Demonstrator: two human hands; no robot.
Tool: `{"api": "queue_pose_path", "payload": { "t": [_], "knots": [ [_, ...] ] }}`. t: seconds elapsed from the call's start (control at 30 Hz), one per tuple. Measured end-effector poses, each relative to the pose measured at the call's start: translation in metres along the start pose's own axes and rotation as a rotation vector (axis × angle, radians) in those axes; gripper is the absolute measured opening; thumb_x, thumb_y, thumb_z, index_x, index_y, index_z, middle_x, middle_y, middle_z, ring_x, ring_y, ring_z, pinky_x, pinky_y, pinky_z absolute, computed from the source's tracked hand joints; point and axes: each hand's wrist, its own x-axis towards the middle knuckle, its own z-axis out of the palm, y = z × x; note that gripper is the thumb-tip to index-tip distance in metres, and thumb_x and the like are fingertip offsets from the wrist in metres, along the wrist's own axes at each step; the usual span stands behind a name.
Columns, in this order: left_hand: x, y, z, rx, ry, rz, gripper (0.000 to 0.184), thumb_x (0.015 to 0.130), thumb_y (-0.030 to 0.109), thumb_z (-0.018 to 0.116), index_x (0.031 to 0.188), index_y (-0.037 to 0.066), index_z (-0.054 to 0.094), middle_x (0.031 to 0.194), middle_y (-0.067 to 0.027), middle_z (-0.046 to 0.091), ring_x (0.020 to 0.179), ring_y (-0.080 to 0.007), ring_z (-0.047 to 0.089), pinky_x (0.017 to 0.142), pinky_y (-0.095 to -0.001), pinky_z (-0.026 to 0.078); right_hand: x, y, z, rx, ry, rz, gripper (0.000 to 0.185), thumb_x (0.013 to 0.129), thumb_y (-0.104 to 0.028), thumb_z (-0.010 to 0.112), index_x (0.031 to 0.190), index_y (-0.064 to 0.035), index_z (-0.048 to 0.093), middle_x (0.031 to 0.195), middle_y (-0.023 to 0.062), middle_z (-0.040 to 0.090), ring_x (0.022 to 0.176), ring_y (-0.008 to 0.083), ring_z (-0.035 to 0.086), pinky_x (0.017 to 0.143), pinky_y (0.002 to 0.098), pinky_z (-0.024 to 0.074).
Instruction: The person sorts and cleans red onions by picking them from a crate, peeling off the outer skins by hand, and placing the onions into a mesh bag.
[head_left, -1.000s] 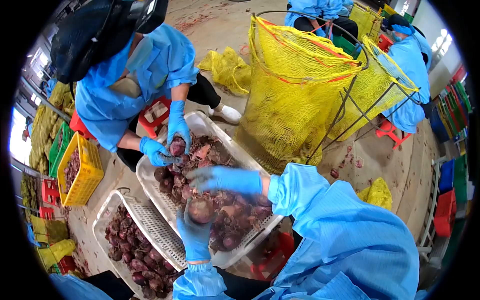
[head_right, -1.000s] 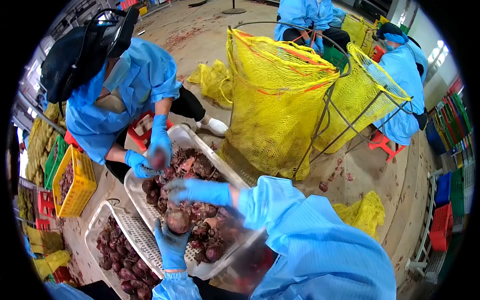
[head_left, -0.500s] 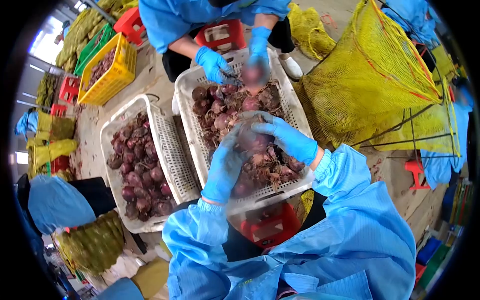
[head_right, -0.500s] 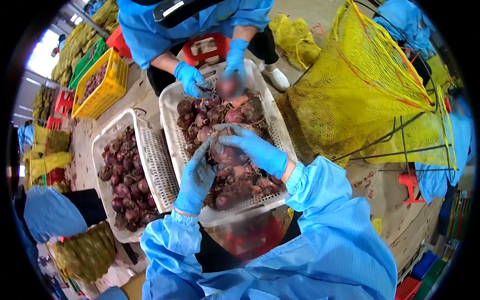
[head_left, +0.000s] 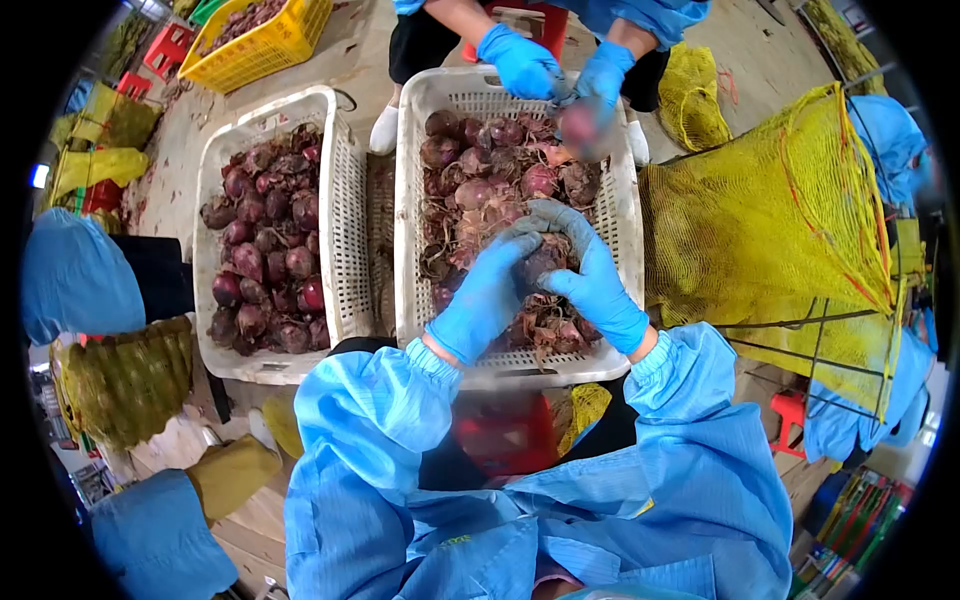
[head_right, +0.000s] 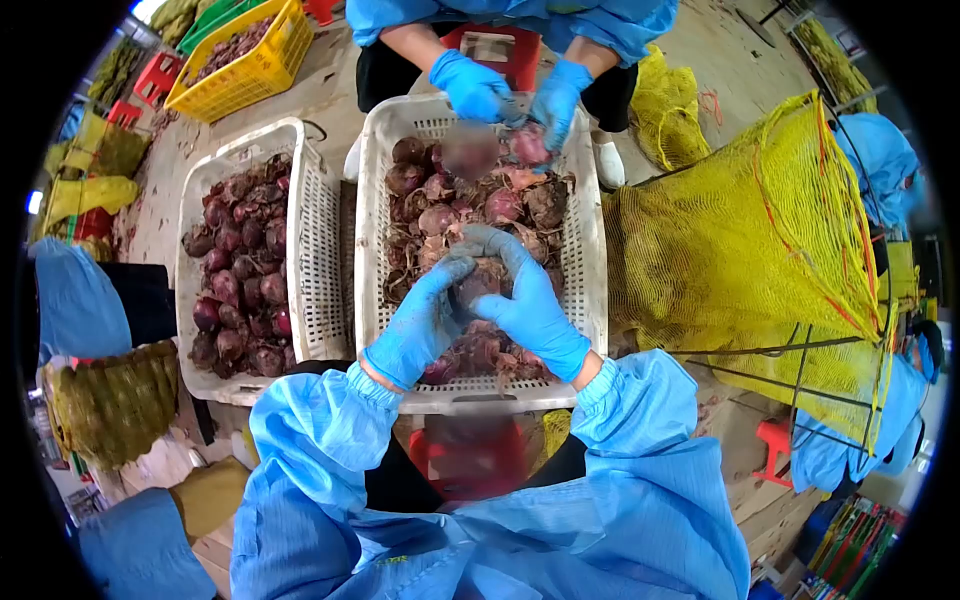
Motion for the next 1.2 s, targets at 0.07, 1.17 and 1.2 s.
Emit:
{"api": "queue_pose_path", "payload": {
  "t": [0.07, 1.17, 1.2],
  "knots": [
    [0.002, -0.003, -0.007, 0.014, -0.035, 0.030, 0.032, 0.089, 0.018, 0.059, 0.120, 0.013, 0.055, 0.096, 0.0013, 0.062, 0.086, -0.0128, 0.062, 0.077, -0.0316, 0.054, 0.000, 0.011, -0.001, -0.063, -0.017, -0.030, 0.071, 0.066, -0.002, 0.061, 0.134, 0.0008, 0.043, 0.128, 0.0108, 0.052, 0.124, 0.0199, 0.047, 0.108, 0.0340, 0.0337],
    [0.003, 0.027, -0.016, 0.030, -0.162, 0.127, 0.057, 0.095, 0.042, 0.049, 0.141, 0.010, 0.040, 0.128, -0.0131, 0.052, 0.106, -0.0291, 0.057, 0.089, -0.0467, 0.048, 0.007, 0.002, -0.059, 1.061, 0.463, 0.398, 0.032, 0.084, -0.024, 0.052, 0.110, -0.0061, 0.058, 0.110, 0.0126, 0.062, 0.102, 0.0294, 0.061, 0.095, 0.0421, 0.0480],
    [0.002, 0.028, -0.016, 0.043, -0.133, 0.134, 0.056, 0.096, 0.041, 0.047, 0.141, 0.008, 0.040, 0.124, -0.0127, 0.055, 0.101, -0.0287, 0.060, 0.089, -0.0462, 0.048, 0.007, 0.006, -0.062, 1.078, 0.487, 0.418, 0.033, 0.085, -0.027, 0.053, 0.111, -0.0073, 0.058, 0.112, 0.0124, 0.061, 0.103, 0.0300, 0.061, 0.095, 0.0435, 0.0477]
  ]
}}
